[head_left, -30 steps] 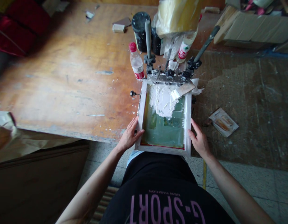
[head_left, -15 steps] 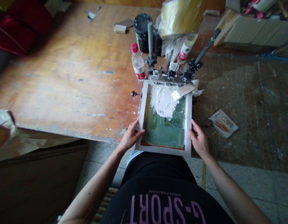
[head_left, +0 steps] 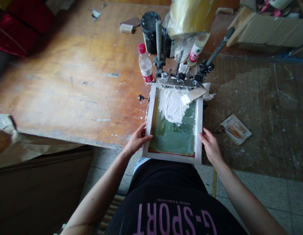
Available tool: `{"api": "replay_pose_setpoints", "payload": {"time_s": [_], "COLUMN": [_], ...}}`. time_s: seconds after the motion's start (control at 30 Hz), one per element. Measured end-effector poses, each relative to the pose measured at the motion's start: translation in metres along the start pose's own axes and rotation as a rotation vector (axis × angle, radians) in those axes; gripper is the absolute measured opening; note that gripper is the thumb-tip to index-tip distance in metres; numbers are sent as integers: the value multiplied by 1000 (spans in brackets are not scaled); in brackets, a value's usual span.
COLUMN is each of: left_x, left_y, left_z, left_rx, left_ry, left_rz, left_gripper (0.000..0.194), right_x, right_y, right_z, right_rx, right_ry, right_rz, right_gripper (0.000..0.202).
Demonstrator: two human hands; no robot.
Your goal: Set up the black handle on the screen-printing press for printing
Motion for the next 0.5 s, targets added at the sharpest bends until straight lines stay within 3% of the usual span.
{"api": "replay_pose_setpoints", "payload": {"time_s": [0.17, 0.5], "left_x": [2, 3], "left_y": [-3, -5], "left_z": [2, 9], "left_rx": [-80, -58], "left_ry": [9, 67], "left_rz": [-36, 0], "left_gripper": [79, 65], "right_x": [2, 5], "right_y": [-3, -3], "right_z": [-3, -7], "right_rx": [58, 50], "right_ry": [-39, -71], "right_rz": [7, 18], "right_gripper": [54, 54]}}
Point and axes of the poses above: each hand's wrist, its own x-axis towards the middle knuckle, its own y-axis out of the back of the hand, z = x × y, the point moved 4 cm from there along x, towards the middle knuckle, and after that the axes turned 3 degrees about y, right-handed, at the moved point
